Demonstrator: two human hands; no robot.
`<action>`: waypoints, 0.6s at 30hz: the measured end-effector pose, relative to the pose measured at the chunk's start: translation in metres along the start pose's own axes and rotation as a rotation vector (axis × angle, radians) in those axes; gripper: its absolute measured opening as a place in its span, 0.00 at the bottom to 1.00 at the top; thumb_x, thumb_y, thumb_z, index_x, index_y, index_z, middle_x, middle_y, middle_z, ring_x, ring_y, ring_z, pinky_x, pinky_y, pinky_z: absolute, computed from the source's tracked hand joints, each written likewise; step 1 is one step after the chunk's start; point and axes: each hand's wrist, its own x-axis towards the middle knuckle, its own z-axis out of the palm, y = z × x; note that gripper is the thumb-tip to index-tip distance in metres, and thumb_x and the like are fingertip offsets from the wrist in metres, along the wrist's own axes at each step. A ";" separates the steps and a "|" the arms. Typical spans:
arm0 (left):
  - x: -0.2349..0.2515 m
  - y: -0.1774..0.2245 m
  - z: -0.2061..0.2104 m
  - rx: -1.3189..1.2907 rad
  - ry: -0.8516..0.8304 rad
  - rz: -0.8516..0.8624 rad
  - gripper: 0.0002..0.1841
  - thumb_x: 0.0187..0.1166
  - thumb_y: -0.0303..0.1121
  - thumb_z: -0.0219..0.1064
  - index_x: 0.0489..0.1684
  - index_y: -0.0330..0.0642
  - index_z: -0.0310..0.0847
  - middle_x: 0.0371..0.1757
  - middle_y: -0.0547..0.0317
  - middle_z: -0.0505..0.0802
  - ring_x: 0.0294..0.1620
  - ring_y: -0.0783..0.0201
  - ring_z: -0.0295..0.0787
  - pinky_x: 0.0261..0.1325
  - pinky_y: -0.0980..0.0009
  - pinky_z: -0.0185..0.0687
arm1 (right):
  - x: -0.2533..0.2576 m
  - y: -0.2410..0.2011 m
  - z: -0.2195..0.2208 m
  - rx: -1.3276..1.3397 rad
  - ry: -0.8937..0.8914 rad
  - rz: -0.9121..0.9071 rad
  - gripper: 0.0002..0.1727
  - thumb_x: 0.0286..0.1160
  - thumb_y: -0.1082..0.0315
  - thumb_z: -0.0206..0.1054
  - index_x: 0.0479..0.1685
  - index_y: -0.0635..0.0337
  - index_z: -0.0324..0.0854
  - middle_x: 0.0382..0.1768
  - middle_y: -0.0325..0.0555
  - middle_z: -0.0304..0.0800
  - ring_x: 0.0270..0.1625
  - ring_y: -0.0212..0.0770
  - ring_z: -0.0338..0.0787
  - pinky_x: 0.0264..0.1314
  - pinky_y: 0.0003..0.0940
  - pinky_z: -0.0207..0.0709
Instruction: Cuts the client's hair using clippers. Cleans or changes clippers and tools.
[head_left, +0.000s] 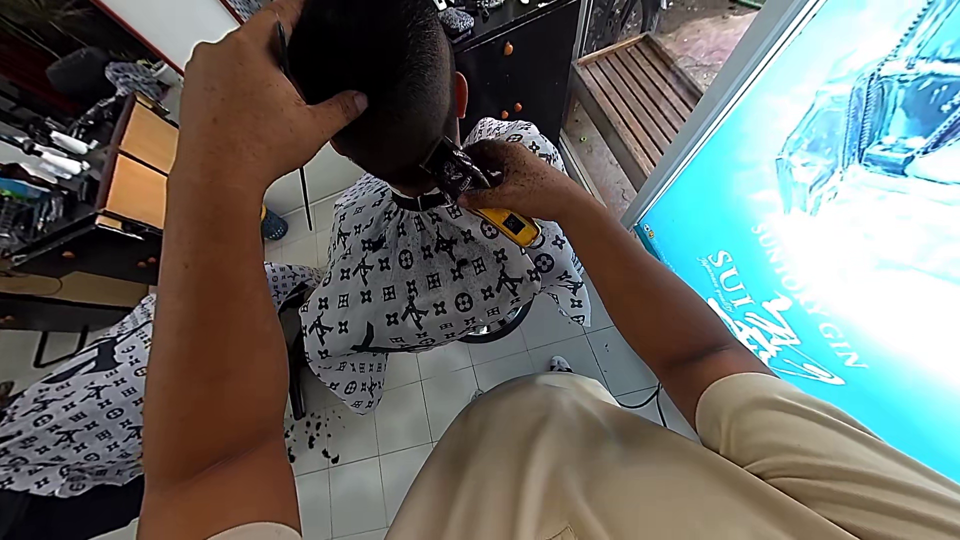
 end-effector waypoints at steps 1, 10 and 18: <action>0.000 0.000 0.000 0.006 0.002 0.001 0.45 0.66 0.69 0.68 0.83 0.54 0.71 0.63 0.35 0.89 0.66 0.33 0.85 0.62 0.25 0.70 | -0.002 0.002 0.004 -0.002 0.007 0.010 0.32 0.66 0.67 0.81 0.70 0.65 0.75 0.56 0.50 0.89 0.52 0.33 0.91 0.58 0.28 0.86; 0.001 -0.002 0.000 0.009 -0.017 -0.035 0.43 0.66 0.71 0.68 0.69 0.41 0.79 0.56 0.32 0.90 0.60 0.32 0.86 0.59 0.26 0.72 | -0.006 0.015 0.046 0.148 0.118 0.047 0.34 0.65 0.66 0.81 0.70 0.66 0.73 0.54 0.50 0.89 0.51 0.34 0.92 0.56 0.30 0.87; 0.005 -0.008 0.004 0.002 -0.011 0.003 0.45 0.66 0.71 0.66 0.62 0.32 0.81 0.55 0.29 0.89 0.63 0.31 0.84 0.61 0.24 0.70 | 0.000 0.014 0.057 0.174 0.170 0.038 0.36 0.64 0.64 0.81 0.72 0.67 0.71 0.56 0.52 0.88 0.54 0.37 0.91 0.58 0.33 0.87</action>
